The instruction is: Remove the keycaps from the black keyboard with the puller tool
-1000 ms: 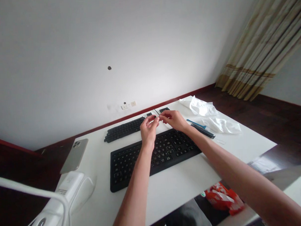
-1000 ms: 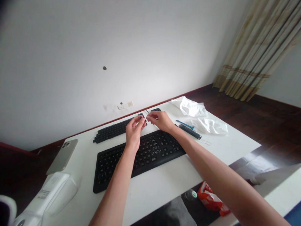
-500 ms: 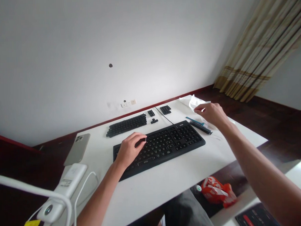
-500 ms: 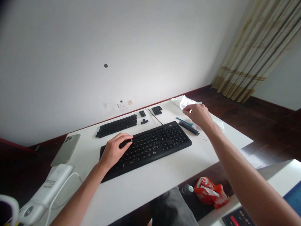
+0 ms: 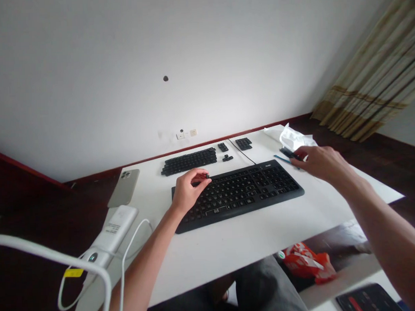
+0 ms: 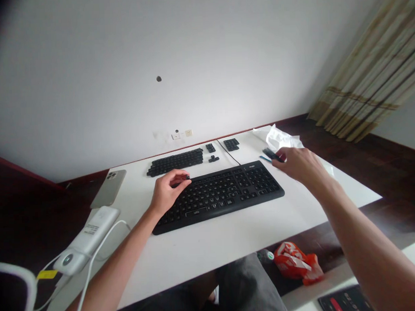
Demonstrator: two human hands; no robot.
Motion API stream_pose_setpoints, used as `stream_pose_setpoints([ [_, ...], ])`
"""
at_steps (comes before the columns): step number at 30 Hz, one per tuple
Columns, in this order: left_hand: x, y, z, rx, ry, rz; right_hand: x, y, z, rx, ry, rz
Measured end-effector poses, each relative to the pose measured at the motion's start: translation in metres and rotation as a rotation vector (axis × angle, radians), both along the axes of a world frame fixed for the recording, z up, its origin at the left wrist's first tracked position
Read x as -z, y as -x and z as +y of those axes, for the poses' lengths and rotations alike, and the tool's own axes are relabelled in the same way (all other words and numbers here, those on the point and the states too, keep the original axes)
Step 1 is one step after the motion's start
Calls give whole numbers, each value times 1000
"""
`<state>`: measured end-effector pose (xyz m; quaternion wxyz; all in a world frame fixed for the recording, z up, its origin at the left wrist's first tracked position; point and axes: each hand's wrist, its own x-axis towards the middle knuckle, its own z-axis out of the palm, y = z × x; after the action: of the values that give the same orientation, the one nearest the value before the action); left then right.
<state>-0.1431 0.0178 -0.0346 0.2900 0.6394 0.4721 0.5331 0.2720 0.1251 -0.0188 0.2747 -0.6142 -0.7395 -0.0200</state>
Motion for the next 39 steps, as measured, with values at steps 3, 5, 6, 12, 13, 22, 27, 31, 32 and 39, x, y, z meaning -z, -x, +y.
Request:
stream_pose_setpoints([
  [3, 3, 0, 2, -8, 91, -217, -28, 54, 1, -96, 55, 57],
  [5, 5, 1, 4, 2, 113, -274, -40, 100, 3, -296, 96, 169],
  [6, 6, 2, 5, 2, 117, -281, -42, 122, 3, -392, 110, 160],
  [12, 12, 2, 8, -7, 143, -261, -21, 197, -5, -713, 102, 73],
  [13, 12, 1, 7, -14, 145, -265, -15, 198, -8, -738, 124, 61],
  [22, 13, -6, 7, -106, 200, -250, 4, 187, -18, -810, 232, 44],
  [27, 14, -7, 7, -97, 238, -152, 8, 192, -21, -844, 284, 39],
  [31, 15, -6, 7, -60, 249, -100, 6, 193, -25, -834, 310, 45],
  [32, 15, -6, 7, -53, 247, -88, 6, 193, -26, -828, 319, 43],
  [39, 18, -6, 7, -53, 215, -45, 6, 194, -28, -814, 303, 25],
])
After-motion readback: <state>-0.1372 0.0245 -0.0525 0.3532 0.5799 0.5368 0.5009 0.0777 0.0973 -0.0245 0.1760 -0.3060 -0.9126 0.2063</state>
